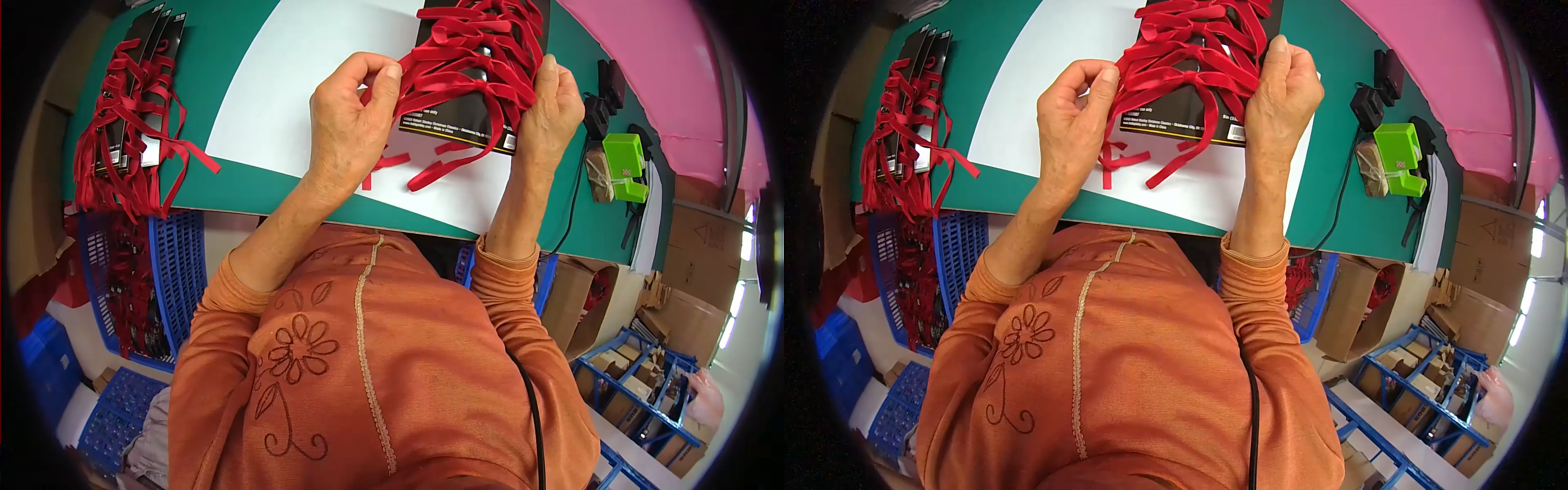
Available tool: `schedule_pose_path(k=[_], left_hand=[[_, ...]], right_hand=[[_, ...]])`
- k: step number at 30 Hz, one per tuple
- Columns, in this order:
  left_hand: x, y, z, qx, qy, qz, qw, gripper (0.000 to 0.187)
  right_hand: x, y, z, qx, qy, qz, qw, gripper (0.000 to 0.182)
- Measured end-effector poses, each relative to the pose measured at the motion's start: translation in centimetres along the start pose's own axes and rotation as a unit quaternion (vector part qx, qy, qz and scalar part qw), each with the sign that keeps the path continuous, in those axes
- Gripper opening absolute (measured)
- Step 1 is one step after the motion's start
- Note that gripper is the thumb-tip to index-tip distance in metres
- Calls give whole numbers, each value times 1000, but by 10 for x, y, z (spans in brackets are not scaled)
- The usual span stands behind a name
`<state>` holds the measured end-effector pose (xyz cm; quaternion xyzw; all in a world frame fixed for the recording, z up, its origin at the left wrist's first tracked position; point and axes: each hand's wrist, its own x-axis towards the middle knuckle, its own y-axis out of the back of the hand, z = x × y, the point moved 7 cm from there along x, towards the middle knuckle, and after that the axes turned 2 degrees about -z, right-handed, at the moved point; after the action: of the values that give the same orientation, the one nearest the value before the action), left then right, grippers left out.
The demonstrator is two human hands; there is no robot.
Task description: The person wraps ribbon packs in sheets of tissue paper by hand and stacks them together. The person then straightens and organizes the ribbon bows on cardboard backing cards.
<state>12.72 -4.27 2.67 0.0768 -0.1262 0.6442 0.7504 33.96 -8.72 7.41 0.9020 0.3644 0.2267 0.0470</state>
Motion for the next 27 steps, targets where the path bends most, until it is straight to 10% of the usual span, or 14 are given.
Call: schedule_pose_path(k=[14,18,27], left_hand=[[-6,0,1,27,-62,18,998,9],[-10,-13,-33,-244,294,-85,920,10],[-19,-7,-24,-178,264,6,948,17]], right_hand=[[-5,-7,4,-10,-25,-6,1000,29],[-7,-10,0,-49,19,-1,999,29],[-10,-16,2,-57,36,14,998,28]])
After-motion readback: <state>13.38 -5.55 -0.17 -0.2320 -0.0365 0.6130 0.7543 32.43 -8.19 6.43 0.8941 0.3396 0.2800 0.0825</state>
